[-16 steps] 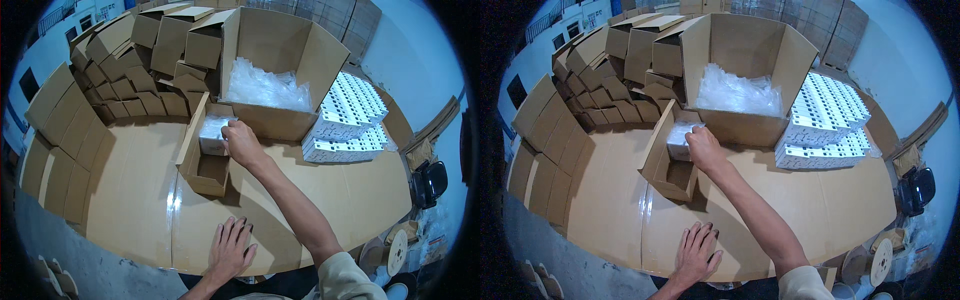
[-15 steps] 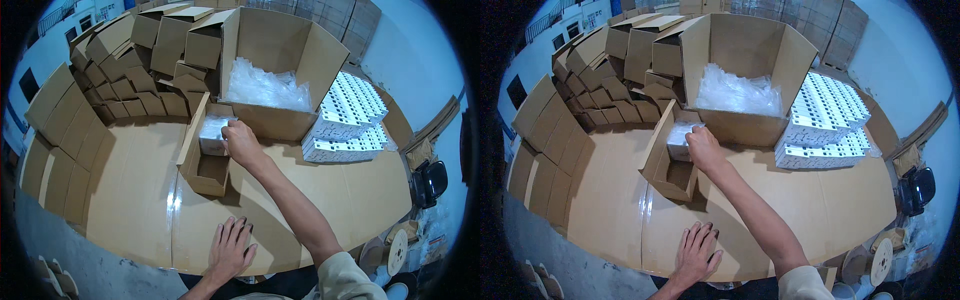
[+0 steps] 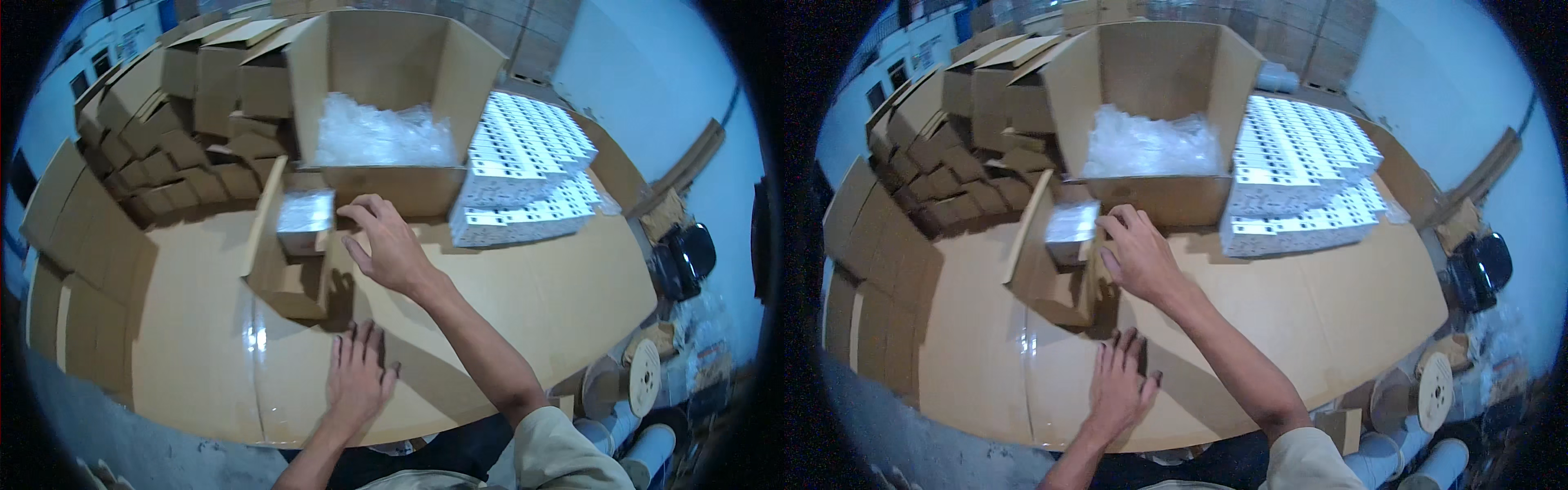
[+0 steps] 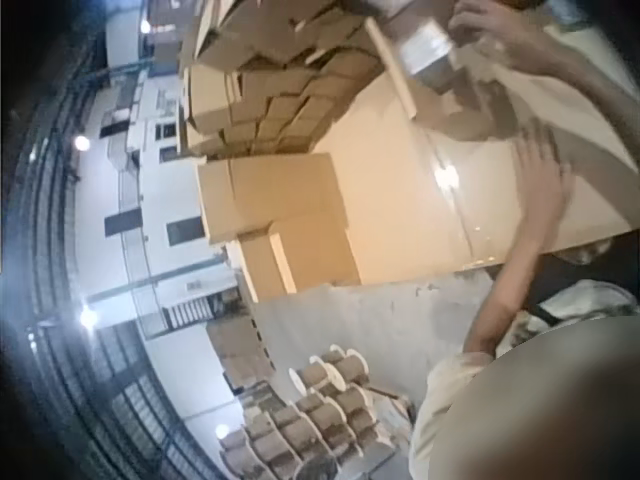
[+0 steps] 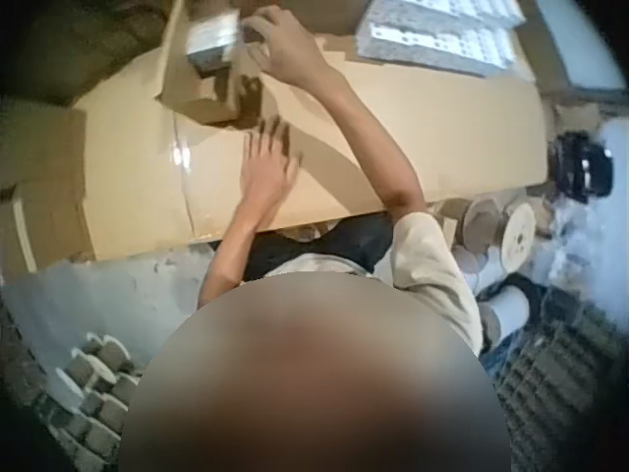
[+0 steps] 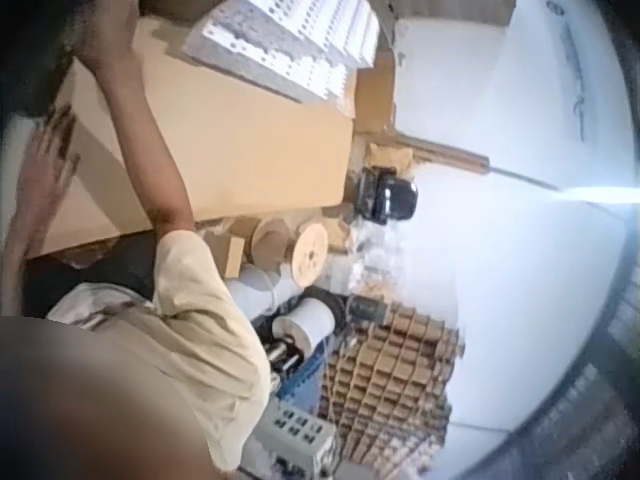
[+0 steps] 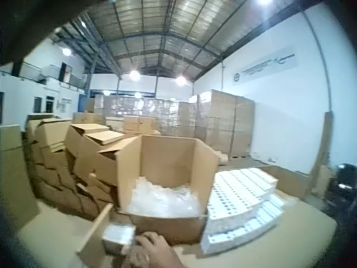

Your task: Place a small white box into a clear plastic bag and then into a larger cardboard shipping box.

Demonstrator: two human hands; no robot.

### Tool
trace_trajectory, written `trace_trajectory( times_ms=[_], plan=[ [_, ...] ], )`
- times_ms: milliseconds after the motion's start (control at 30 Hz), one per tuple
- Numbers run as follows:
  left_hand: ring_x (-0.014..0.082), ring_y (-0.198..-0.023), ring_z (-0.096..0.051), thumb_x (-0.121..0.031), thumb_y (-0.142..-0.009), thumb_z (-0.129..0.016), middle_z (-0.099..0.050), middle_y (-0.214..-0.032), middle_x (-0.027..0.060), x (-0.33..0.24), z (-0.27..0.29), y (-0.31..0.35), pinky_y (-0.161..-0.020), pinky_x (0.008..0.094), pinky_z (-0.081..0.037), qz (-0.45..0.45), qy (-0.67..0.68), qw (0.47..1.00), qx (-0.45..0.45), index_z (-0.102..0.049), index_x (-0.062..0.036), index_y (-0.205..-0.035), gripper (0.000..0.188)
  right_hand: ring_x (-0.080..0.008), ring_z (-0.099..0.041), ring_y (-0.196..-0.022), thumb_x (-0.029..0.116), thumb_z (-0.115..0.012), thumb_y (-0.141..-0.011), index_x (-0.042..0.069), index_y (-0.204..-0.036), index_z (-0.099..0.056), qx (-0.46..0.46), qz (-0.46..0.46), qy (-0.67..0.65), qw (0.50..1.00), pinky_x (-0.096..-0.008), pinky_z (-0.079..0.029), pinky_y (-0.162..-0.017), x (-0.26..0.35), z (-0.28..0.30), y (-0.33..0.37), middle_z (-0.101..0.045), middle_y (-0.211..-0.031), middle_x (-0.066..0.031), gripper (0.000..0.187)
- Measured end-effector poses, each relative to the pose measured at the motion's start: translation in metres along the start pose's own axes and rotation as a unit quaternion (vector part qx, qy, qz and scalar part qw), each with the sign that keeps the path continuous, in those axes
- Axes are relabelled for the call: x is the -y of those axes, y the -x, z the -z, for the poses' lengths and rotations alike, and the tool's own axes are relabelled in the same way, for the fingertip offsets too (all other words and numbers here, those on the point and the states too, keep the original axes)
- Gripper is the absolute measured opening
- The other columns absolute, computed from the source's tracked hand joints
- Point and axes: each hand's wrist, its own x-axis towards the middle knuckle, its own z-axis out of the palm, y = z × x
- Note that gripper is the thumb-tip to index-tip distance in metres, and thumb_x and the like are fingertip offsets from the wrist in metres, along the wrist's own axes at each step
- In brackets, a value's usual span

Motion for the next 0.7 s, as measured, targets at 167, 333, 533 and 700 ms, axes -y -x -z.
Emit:
trace_trajectory(
  times_ms=[167,333,533,700],
  plan=[
    [0.0391,-0.145,-0.028,-0.033,-0.092,-0.061,-0.040,-0.150,0.0208,0.008,-0.023,-0.060,-0.121,0.0515,-0.019,0.006,-0.009,1.000,-0.014,-0.042,0.0019,-0.143,0.065,-0.0355,-0.056,-0.113,0.008,-0.070,-0.084,0.005,-0.120,-0.060,-0.048,-0.035,0.045,0.997,-0.0429,-0.049,-0.096,-0.030,0.068,0.045,-0.057,-0.119,-0.0156,0.037],
    [0.0384,-0.145,-0.030,-0.029,-0.093,-0.060,-0.041,-0.149,0.0201,0.017,-0.029,-0.115,-0.121,0.0508,-0.020,-0.031,0.002,0.999,-0.038,-0.046,-0.0009,-0.139,0.055,-0.0351,-0.059,-0.105,0.005,-0.070,-0.082,0.004,-0.117,-0.060,-0.118,-0.068,0.107,0.985,-0.0423,-0.051,-0.089,-0.080,0.141,0.073,-0.060,-0.110,-0.0161,0.036],
    [0.0399,-0.140,-0.035,-0.017,-0.092,-0.062,-0.046,-0.144,0.0201,0.018,-0.034,-0.154,-0.120,0.0496,-0.024,-0.040,0.015,0.996,-0.074,-0.051,-0.0025,-0.132,0.044,-0.0372,-0.059,-0.106,0.004,-0.068,-0.082,0.004,-0.115,-0.059,-0.182,-0.132,0.167,0.960,-0.0448,-0.051,-0.090,-0.172,0.209,0.094,-0.058,-0.111,-0.0177,0.035],
    [0.0397,-0.140,-0.035,-0.018,-0.092,-0.062,-0.045,-0.145,0.0201,0.017,-0.031,-0.151,-0.120,0.0505,-0.023,-0.046,0.011,0.997,-0.061,-0.051,-0.0023,-0.133,0.045,-0.0372,-0.059,-0.106,0.003,-0.068,-0.080,0.006,-0.122,-0.057,-0.248,-0.134,0.267,0.922,-0.0444,-0.051,-0.091,-0.220,0.227,0.095,-0.055,-0.118,-0.0177,0.043]
  ],
)
